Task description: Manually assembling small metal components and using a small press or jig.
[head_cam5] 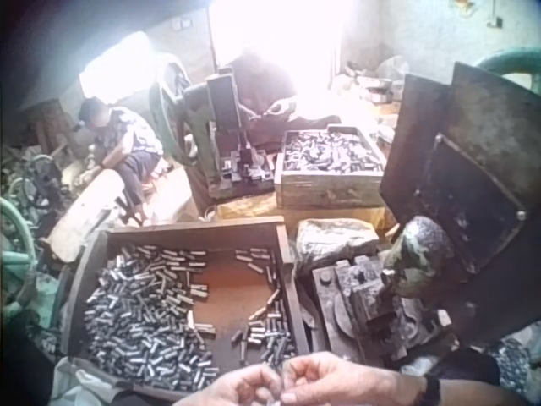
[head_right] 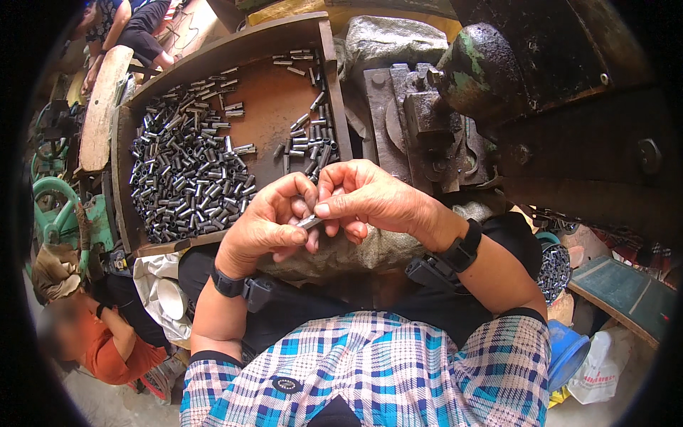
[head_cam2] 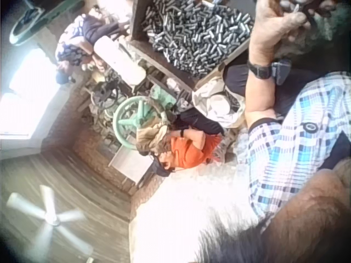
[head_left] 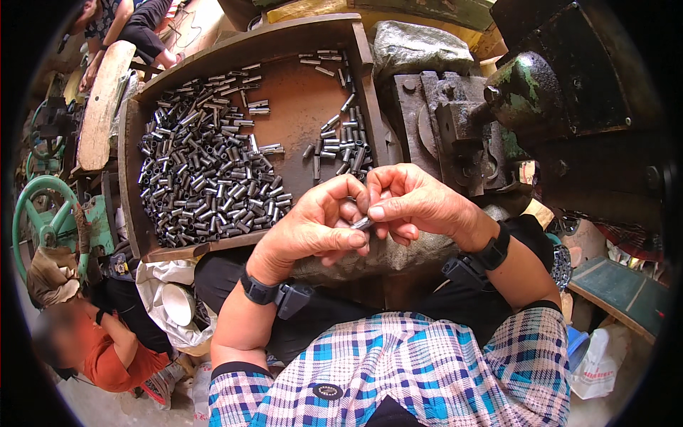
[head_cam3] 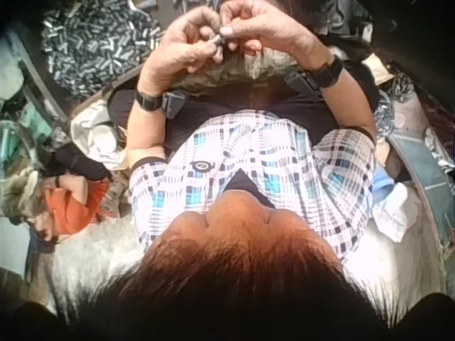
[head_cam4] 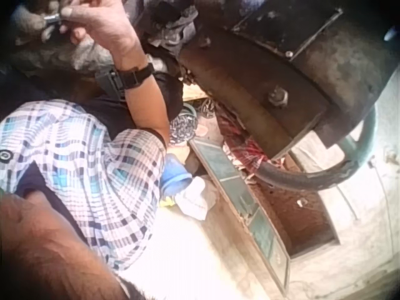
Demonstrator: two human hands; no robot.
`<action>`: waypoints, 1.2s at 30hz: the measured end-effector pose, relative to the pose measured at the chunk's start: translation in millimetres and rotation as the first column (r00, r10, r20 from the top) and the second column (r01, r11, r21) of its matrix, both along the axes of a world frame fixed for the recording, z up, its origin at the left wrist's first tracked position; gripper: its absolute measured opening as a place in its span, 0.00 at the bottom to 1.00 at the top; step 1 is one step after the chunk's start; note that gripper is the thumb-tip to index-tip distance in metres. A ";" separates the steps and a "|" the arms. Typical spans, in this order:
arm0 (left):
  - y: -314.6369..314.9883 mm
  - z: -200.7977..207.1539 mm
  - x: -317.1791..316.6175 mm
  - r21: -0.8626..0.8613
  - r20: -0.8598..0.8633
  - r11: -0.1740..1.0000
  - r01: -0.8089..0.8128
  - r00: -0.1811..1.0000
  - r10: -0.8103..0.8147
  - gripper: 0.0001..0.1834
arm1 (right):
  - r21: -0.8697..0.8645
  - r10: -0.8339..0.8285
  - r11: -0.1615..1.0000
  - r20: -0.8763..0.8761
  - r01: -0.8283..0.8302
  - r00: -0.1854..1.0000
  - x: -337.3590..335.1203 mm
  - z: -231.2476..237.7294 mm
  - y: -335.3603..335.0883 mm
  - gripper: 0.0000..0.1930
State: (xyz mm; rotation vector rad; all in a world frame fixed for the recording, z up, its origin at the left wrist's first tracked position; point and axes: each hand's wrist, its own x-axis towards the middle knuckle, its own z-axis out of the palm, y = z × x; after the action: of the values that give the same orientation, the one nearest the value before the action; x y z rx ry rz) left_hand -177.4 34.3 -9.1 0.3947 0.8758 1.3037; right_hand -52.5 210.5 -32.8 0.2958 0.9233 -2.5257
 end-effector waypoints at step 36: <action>-21.5 -60.1 -23.9 0.117 -0.993 0.969 -0.216 -0.006 0.118 0.09 | 0.713 0.561 -0.581 0.000 0.393 0.828 -55.9 -11.6 -22.6 0.07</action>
State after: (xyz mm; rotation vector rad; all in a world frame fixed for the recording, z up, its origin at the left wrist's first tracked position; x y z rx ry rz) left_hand -201.4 12.8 -69.2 1.3264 2.2983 1.0207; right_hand -108.4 187.9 -44.3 -0.1695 3.1353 -0.1485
